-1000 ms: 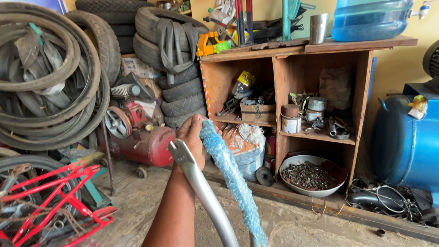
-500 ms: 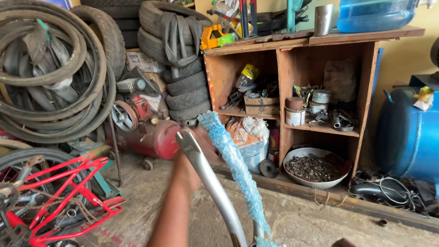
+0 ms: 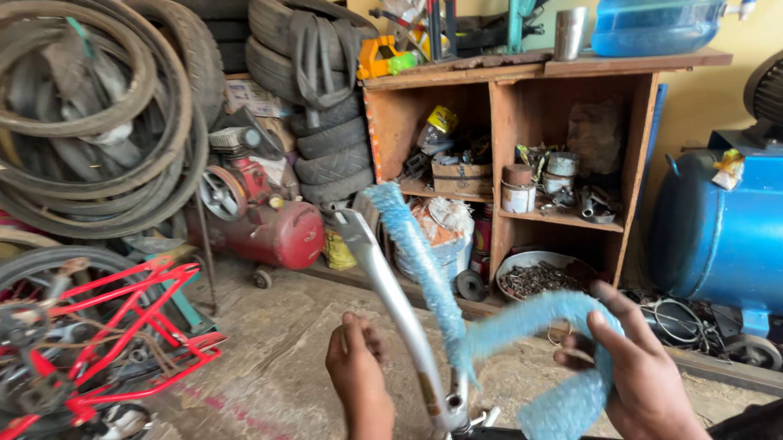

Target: The person cleans a bicycle mudguard with a cloth, then picks up a brake caliper and uses a wrench to tighten a bolt on the bicycle fork. The person then attaches the mudguard to the fork using the brake caliper as a mounting bracket.

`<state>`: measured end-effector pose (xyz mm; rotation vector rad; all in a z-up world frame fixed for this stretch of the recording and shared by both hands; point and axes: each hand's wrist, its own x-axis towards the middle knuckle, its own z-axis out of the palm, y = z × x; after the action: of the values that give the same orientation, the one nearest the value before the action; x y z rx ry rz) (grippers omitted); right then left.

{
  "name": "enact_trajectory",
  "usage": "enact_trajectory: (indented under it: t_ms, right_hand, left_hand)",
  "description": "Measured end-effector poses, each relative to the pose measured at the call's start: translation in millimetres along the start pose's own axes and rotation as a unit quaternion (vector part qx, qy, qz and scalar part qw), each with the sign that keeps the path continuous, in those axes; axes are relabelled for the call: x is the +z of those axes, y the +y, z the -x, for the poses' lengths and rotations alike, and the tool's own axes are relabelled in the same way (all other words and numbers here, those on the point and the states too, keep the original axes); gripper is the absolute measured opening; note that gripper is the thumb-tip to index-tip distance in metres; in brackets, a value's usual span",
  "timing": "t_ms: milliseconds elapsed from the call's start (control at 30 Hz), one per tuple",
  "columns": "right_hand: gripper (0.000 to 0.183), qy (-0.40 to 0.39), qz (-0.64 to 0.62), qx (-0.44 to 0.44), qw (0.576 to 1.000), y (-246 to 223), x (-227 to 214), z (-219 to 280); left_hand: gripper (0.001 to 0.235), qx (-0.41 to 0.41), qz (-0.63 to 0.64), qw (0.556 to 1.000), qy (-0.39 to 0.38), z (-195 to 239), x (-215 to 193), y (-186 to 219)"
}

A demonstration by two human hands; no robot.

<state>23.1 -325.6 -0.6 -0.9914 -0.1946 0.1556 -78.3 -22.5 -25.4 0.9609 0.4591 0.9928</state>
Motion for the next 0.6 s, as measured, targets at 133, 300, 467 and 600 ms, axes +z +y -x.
enact_trajectory:
  t_ms: [133,300,467,600]
  right_hand:
    - [0.068,-0.152,-0.001,-0.142,0.978,-56,93,69]
    - [0.075,-0.217,0.189,-0.353,0.89,-96,201,90]
    - [0.074,-0.171,0.333,-0.539,0.755,-128,304,56]
    - [0.073,-0.2,0.345,-0.571,0.718,-125,369,22]
  left_hand:
    - [0.045,0.008,0.001,0.999,-0.051,42,14,44]
    - [0.038,0.093,-0.009,0.937,-0.338,77,33,106]
    - [0.038,0.051,-0.085,0.963,-0.25,65,23,158]
    - [0.039,0.032,0.088,0.987,-0.134,40,9,156]
